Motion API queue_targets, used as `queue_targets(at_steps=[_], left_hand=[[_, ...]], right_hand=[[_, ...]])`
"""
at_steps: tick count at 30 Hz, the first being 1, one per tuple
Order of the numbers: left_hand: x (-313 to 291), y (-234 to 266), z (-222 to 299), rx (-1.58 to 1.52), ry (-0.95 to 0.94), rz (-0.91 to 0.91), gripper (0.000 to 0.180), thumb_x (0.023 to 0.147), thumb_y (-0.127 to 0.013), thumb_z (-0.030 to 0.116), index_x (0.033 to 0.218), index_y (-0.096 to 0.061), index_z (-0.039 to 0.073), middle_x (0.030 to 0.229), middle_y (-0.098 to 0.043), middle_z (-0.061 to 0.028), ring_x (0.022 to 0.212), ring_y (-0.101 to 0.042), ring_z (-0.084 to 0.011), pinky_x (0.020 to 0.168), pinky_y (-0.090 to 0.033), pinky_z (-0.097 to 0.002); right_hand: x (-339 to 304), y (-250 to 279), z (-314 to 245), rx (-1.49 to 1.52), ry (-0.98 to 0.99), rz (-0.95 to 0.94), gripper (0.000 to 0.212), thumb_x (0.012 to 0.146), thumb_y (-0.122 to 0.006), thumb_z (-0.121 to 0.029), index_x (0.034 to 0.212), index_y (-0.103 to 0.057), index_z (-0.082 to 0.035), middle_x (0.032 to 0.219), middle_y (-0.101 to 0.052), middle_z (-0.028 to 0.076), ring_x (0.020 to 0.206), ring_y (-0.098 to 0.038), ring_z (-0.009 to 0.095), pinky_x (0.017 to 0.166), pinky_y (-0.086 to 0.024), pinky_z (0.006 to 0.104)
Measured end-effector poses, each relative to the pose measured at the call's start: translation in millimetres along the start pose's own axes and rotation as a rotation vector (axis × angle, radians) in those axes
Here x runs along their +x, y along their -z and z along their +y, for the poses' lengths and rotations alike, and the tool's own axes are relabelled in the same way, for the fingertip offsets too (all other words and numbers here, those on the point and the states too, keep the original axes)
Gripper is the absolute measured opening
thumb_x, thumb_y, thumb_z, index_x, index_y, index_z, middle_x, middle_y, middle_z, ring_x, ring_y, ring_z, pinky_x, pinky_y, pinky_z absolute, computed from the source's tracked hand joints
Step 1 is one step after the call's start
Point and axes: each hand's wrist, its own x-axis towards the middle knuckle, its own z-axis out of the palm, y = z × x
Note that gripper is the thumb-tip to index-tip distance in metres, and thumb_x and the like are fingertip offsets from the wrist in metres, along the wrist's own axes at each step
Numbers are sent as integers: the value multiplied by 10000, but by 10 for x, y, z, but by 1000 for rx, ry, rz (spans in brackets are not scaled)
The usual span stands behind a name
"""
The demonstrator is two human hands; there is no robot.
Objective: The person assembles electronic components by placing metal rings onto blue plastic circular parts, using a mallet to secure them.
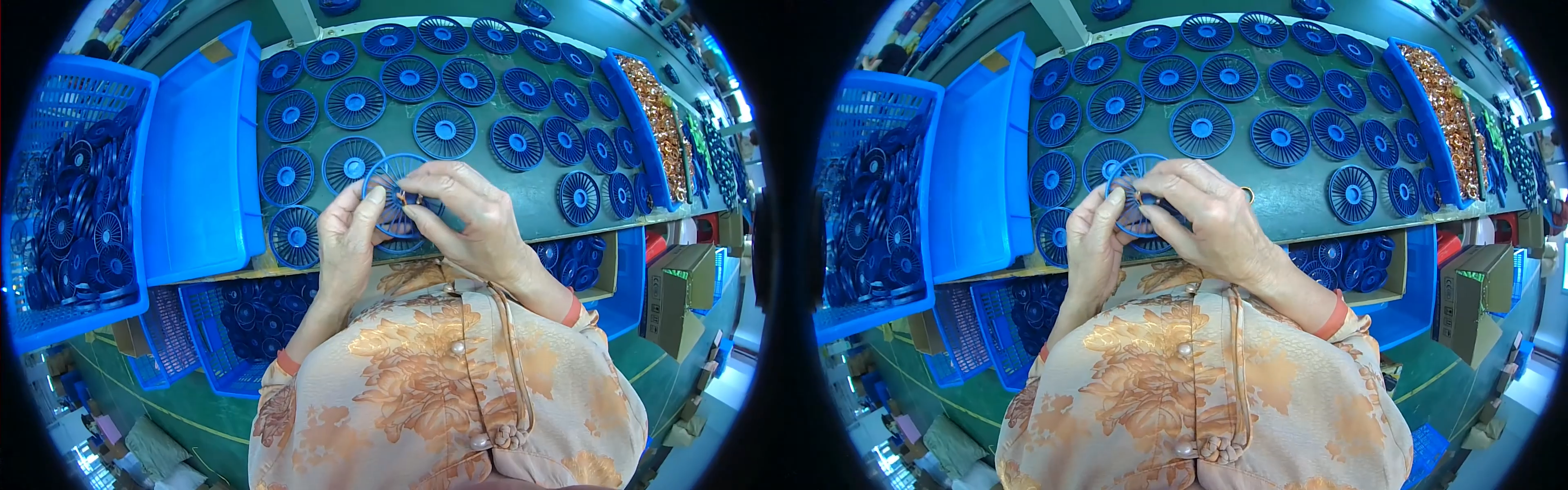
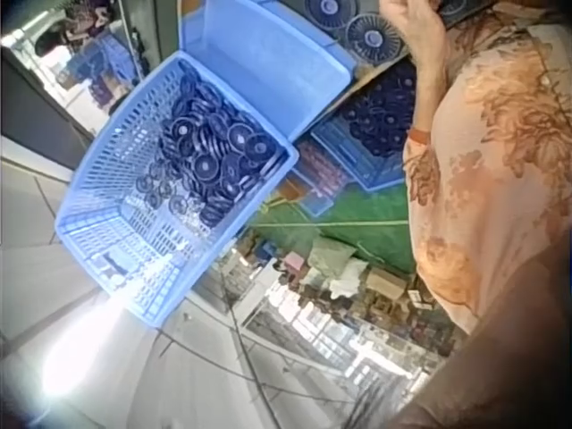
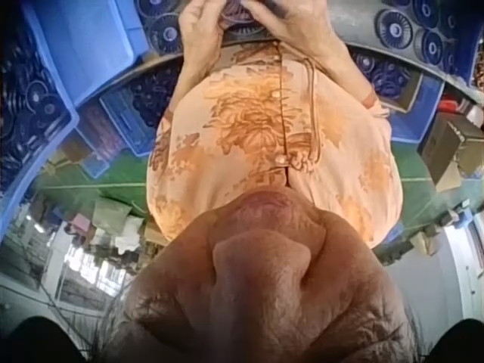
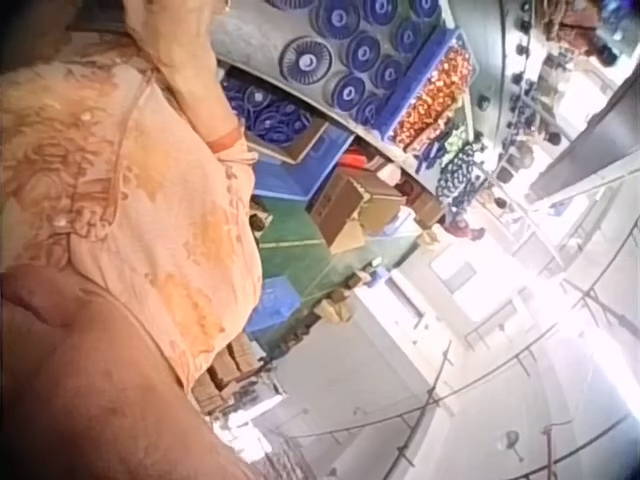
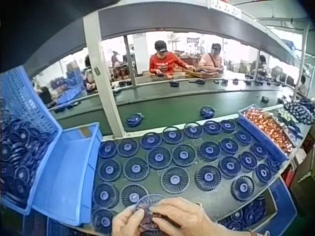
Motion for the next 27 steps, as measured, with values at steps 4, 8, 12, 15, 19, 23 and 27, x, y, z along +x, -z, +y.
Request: queue_targets(at_steps=[4, 8, 12, 15, 19, 23, 27], left_hand=[[-50, -52, -39, 105, -42, 58, 236, 1078, -610, 240, 1122, -704, 27, 950, -711, 11, 802, -633, -24, 669, -529, -199], [-42, 25, -113, 122, 28, 24, 265, 1080, -609, 269, 1136, -708, 31, 914, -696, 39, 778, -615, -14, 659, -505, -188], [-73, 45, -80, 207, 5, -56, 298, 1083, -599, 264, 1182, -695, 0, 983, -721, -20, 831, -673, -64, 695, -584, -231], [-95, 4, -65, 123, -24, -51, 305, 1081, -603, 270, 1164, -697, -7, 974, -719, -20, 825, -668, -58, 688, -581, -223], [-64, 46, -93, 123, 9, -38, 313, 1077, -610, 270, 1176, -689, -16, 977, -722, -21, 817, -667, -51, 689, -567, -216], [-18, 9, -33, 167, 30, -40, 320, 1076, -613, 276, 1193, -685, -13, 967, -731, -23, 795, -666, -44, 671, -550, -210], [-147, -13, -27, 216, 16, -66, 318, 1076, -608, 287, 1167, -697, -4, 929, -731, -19, 770, -661, -41, 637, -537, -204]], right_hand=[[-8, 25, -20, -76, -2, -79, 248, 854, -788, -35, 1099, -752, -28, 1001, -721, 157, 930, -716, 301, 783, -591, 388], [-35, 46, -59, 27, -162, -126, 232, 850, -793, -43, 1077, -755, -21, 994, -717, 179, 885, -717, 321, 769, -587, 391], [-77, 58, -117, 11, -70, -80, 256, 842, -812, -72, 1087, -746, -34, 1006, -718, 168, 885, -721, 308, 766, -591, 383], [-88, 45, -71, -35, -17, -83, 268, 839, -818, -72, 1092, -739, -35, 1010, -718, 159, 878, -721, 286, 761, -592, 368], [-92, 49, -59, 19, -107, -128, 262, 843, -819, -73, 1090, -745, -31, 995, -719, 154, 848, -724, 262, 752, -595, 351], [-80, 89, -58, 35, -146, -134, 248, 840, -821, -72, 1076, -760, -26, 974, -720, 154, 832, -727, 263, 746, -597, 352], [-200, 98, -111, -20, -101, -130, 246, 833, -829, -74, 1067, -770, -29, 993, -718, 139, 863, -718, 274, 759, -590, 358]])
